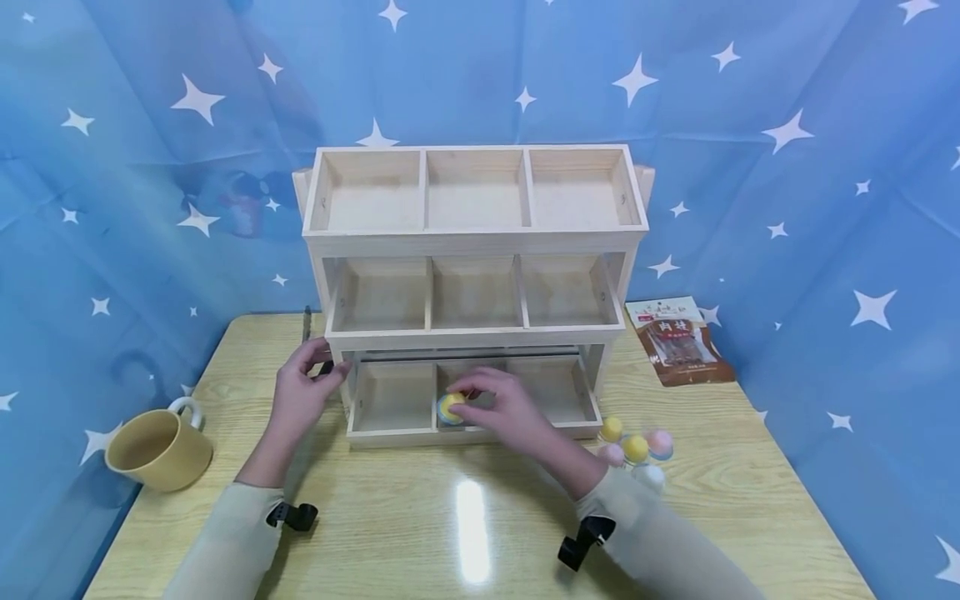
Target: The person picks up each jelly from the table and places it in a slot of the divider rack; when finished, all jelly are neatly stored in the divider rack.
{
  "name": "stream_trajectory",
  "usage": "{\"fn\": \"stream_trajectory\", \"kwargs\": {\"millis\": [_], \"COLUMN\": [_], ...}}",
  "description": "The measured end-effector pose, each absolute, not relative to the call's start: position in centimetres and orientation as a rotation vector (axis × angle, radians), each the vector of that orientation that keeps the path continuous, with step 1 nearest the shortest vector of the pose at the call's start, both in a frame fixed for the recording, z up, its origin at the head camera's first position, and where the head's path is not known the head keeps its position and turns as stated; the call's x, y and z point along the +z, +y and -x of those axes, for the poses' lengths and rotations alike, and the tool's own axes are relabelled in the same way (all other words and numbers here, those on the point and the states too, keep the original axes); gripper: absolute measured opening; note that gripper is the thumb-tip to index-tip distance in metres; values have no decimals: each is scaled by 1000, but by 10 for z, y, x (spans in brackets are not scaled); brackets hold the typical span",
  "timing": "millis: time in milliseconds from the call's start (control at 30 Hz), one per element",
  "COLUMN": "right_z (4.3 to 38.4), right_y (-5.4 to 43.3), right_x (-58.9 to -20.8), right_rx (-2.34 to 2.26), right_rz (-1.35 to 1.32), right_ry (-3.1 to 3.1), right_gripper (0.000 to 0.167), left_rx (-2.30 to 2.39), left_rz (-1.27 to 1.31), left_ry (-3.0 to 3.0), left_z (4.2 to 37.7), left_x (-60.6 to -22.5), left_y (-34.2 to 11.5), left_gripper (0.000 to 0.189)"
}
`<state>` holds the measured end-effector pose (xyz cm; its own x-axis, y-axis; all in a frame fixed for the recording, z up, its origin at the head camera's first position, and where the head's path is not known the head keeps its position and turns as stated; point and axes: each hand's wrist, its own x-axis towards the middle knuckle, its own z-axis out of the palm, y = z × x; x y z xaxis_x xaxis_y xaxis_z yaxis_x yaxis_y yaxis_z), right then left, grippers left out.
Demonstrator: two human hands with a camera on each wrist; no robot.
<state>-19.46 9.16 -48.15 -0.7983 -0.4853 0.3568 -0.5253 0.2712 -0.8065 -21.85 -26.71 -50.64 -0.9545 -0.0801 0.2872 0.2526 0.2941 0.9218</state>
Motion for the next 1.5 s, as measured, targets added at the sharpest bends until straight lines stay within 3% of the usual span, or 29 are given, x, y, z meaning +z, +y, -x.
{"fn": "stream_trajectory", "kwargs": {"millis": [767, 1500], "right_z": [222, 237], "right_y": [13, -29], "right_x": [-486, -503], "right_rx": [1667, 1372], "right_rz": [-1095, -1274], "right_ry": [-2644, -2760], "right_gripper": [29, 29], "left_rx": [-1696, -1722], "left_rz": [189, 191], "left_ry": [-2287, -2271], "left_z": [223, 221], "left_x": [-510, -505], "left_y": [-268, -266], "left_gripper": [39, 37]}}
